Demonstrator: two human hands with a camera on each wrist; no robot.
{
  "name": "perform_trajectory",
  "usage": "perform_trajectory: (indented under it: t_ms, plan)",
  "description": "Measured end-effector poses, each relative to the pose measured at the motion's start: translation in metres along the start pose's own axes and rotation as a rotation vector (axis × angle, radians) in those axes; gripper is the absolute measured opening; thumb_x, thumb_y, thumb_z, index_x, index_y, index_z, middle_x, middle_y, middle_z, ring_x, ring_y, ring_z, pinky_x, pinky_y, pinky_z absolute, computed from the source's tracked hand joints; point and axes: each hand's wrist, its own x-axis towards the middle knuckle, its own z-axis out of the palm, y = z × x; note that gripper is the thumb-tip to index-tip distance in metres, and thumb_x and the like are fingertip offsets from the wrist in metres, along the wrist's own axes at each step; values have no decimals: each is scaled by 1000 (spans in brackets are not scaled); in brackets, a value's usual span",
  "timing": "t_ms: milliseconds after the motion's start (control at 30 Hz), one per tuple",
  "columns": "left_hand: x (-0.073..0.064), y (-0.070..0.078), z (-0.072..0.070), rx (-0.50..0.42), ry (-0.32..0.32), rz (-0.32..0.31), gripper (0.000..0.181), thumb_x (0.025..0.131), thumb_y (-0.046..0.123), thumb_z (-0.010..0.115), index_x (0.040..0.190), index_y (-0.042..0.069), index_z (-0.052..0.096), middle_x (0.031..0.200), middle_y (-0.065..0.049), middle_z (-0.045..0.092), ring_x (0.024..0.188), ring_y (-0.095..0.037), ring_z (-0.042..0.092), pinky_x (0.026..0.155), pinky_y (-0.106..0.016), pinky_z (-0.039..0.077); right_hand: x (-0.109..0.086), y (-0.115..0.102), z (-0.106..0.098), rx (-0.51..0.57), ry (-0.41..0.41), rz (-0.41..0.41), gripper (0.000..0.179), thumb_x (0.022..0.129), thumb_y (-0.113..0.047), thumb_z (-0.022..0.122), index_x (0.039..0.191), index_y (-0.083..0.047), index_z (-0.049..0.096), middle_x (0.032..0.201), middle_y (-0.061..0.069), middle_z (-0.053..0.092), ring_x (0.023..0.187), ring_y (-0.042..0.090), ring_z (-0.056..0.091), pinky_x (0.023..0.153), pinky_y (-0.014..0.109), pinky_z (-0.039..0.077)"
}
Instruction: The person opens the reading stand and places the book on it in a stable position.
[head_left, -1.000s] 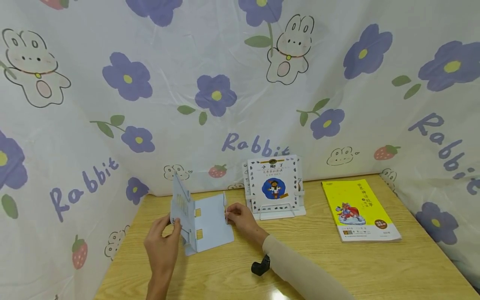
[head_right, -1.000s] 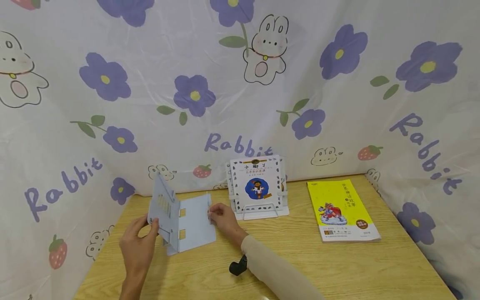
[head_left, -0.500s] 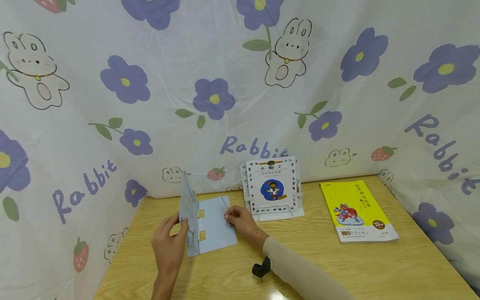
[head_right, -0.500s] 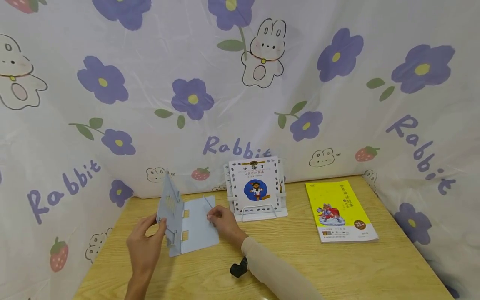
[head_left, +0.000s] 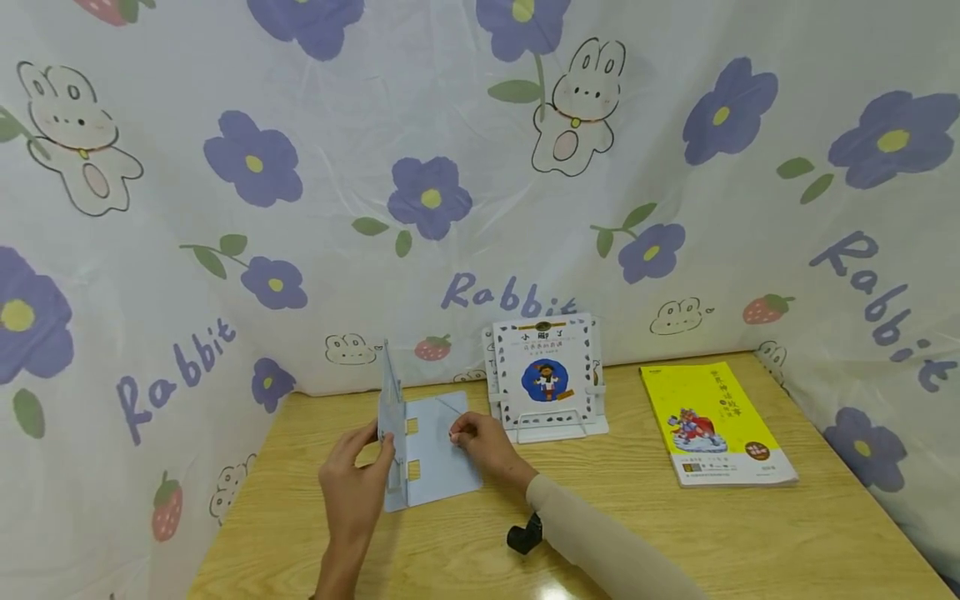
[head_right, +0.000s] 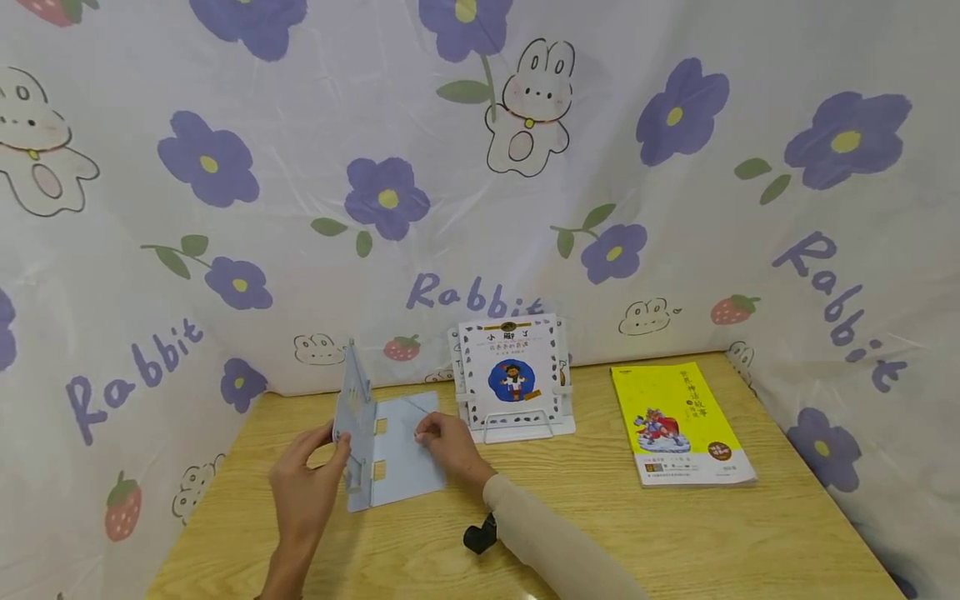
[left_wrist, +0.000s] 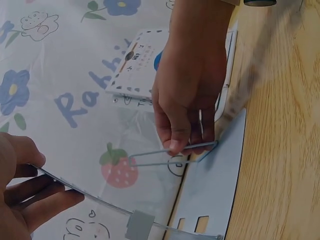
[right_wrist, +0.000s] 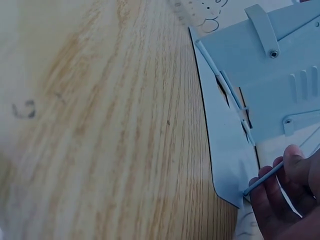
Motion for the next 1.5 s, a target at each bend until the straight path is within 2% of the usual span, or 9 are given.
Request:
perform_trajectory:
  t_ms: [267, 333, 433, 567, 667, 967, 1133, 1267, 1500]
  plan:
    - [-2, 6, 8, -64, -29, -17, 30, 88, -11, 79, 117, -4, 79, 104, -17, 78, 100, 2, 67, 68, -10, 59, 1, 0, -1, -190, 22, -79, 6, 100, -5, 72, 95, -5, 76, 91, 5, 76, 80, 9, 60, 76, 25, 52]
    - [-2, 7, 10, -61, -38, -22, 31, 88, -11, 80, 118, -4, 79, 104, -16, 78, 100, 1, 68, 69, -11, 59, 1, 0, -1, -230, 27, -86, 6, 100, -6, 73, 95, -6, 76, 91, 3, 76, 79, 8, 60, 75, 24, 52]
    - [-3, 8, 15, -49, -62, -20, 32, 87, -10, 81, 119, -5, 78, 104, -16, 77, 101, -11, 72, 70, -11, 59, 1, -1, -2, -285, 34, -84, 7, 100, -7, 74, 95, -9, 77, 90, 1, 77, 79, 8, 62, 75, 25, 53]
    - [-3, 11, 21, -21, -102, 16, 32, 86, -9, 83, 117, -7, 78, 105, -18, 76, 101, -29, 75, 70, -11, 59, 0, -1, -3, -347, 43, -92, 9, 99, -7, 74, 93, -12, 78, 90, -1, 77, 79, 8, 66, 74, 26, 56]
    - [-4, 13, 24, -13, -128, 32, 32, 85, -8, 84, 117, -7, 78, 106, -19, 76, 101, -33, 75, 69, -12, 60, -1, -2, -3, -382, 49, -92, 10, 99, -8, 75, 91, -14, 78, 88, -3, 77, 79, 8, 66, 74, 26, 56]
    - [-8, 18, 36, -36, -175, 58, 34, 82, -10, 86, 115, -5, 79, 105, -16, 76, 98, -35, 76, 67, -10, 58, -4, 0, -2, -411, 61, -97, 9, 99, -11, 76, 90, -15, 78, 89, -2, 77, 80, 11, 69, 73, 28, 57]
    - [-11, 19, 43, 1, -207, 86, 35, 81, -8, 88, 116, -5, 79, 106, -14, 76, 98, -33, 76, 67, -10, 58, -4, 2, -1, -433, 70, -119, 7, 98, -12, 77, 91, -15, 79, 90, -2, 78, 80, 10, 69, 72, 27, 57]
    - [-13, 19, 46, 30, -222, 90, 36, 81, -6, 89, 116, -4, 80, 107, -12, 76, 99, -31, 77, 68, -17, 62, -4, 3, -1, -442, 63, -123, 5, 98, -13, 78, 93, -13, 80, 91, -2, 78, 81, 10, 70, 72, 25, 57]
    - [-13, 20, 48, 38, -240, 58, 36, 82, -3, 89, 117, -1, 80, 109, -12, 76, 102, -31, 76, 68, -36, 67, -6, 3, -3, -405, 67, -110, 4, 98, -13, 77, 95, -13, 80, 94, -1, 79, 84, 13, 72, 74, 27, 58]
